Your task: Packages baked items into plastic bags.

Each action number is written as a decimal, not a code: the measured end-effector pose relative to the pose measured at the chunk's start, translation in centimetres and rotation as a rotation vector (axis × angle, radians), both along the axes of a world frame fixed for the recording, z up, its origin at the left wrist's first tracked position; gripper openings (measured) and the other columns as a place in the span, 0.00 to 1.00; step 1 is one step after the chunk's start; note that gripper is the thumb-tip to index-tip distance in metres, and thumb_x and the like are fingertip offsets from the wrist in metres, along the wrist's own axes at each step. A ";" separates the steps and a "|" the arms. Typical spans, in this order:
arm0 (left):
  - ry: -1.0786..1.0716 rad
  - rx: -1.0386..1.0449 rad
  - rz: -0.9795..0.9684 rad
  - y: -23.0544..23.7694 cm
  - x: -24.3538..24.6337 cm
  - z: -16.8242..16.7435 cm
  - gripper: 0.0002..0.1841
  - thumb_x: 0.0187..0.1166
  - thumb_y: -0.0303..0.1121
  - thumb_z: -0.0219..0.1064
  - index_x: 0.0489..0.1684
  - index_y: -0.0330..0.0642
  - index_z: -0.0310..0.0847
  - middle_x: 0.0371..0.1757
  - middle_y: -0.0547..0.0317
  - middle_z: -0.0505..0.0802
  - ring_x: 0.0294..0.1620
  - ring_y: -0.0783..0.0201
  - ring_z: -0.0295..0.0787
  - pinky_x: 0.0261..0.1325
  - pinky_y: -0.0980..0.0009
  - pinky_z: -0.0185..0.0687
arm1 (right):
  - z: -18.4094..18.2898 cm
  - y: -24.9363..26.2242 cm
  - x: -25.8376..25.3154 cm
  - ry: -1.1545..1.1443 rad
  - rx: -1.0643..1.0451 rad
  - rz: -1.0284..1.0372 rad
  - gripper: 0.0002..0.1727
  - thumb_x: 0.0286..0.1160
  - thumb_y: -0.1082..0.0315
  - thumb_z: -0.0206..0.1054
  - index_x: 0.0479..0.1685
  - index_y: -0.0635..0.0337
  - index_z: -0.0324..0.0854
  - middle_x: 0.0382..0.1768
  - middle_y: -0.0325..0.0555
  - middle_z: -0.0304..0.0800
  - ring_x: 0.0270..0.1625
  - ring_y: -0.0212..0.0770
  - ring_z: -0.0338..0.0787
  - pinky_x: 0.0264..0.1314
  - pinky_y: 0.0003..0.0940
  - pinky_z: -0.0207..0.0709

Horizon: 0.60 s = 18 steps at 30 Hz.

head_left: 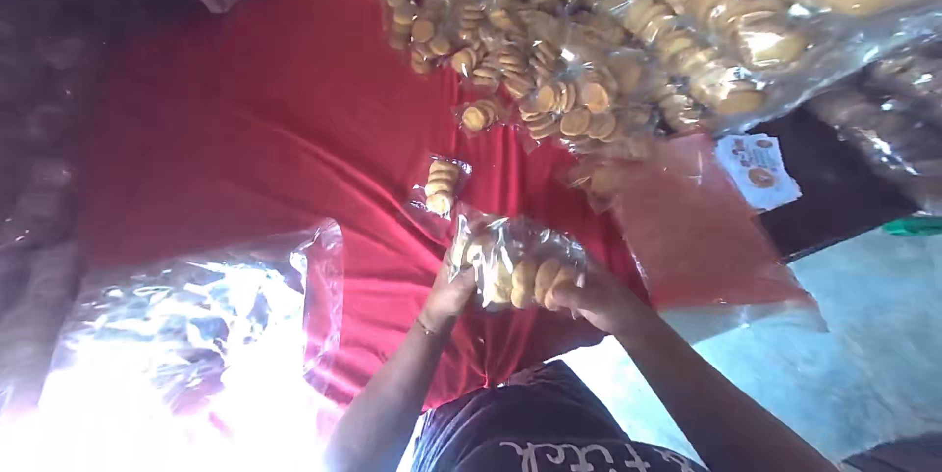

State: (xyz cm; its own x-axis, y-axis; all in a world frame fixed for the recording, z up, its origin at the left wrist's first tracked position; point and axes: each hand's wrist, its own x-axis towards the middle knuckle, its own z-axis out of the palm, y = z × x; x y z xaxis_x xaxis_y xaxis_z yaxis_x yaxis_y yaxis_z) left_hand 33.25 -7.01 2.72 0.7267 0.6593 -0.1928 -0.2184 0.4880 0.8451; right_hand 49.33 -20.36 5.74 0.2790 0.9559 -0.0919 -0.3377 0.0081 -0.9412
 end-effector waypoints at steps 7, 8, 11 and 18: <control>-0.211 0.234 -0.318 4.3 -2.9 -1.2 0.42 0.66 0.60 0.76 0.80 0.48 0.71 0.69 0.72 0.89 0.68 0.74 0.85 0.72 0.68 0.81 | 0.8 0.8 0.5 0.132 -0.030 -0.143 0.31 0.45 0.51 0.88 0.52 0.49 0.82 0.40 0.27 0.95 0.44 0.28 0.94 0.50 0.30 0.90; -0.218 0.343 -0.391 6.3 -3.6 -1.5 0.46 0.68 0.64 0.72 0.84 0.45 0.67 0.76 0.67 0.84 0.75 0.70 0.79 0.79 0.65 0.75 | 0.9 0.6 1.4 0.048 0.013 -0.077 0.28 0.50 0.51 0.86 0.54 0.46 0.83 0.43 0.24 0.95 0.47 0.25 0.93 0.53 0.28 0.89; 0.051 0.597 -0.545 9.3 -4.8 -1.3 0.52 0.69 0.65 0.71 0.87 0.34 0.61 0.84 0.52 0.76 0.84 0.62 0.70 0.87 0.61 0.65 | -0.5 0.3 4.0 -0.299 -0.032 0.190 0.33 0.60 0.55 0.81 0.68 0.57 0.80 0.56 0.29 0.92 0.58 0.20 0.89 0.65 0.22 0.84; 0.275 0.679 -0.706 6.5 0.0 -2.3 0.27 0.77 0.32 0.72 0.77 0.38 0.77 0.72 0.52 0.87 0.70 0.69 0.84 0.76 0.69 0.77 | -5.7 -0.7 3.4 -0.511 0.070 0.299 0.33 0.64 0.53 0.77 0.68 0.66 0.83 0.80 0.53 0.75 0.81 0.38 0.75 0.83 0.34 0.70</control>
State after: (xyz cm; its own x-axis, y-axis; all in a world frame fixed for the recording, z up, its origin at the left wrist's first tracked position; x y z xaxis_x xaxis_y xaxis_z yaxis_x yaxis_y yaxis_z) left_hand 33.23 -0.51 0.44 0.9792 0.1290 -0.1567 0.1776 -0.1710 0.9691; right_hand 52.73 -21.08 0.07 -0.0113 0.9987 0.0488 0.1609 0.0500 -0.9857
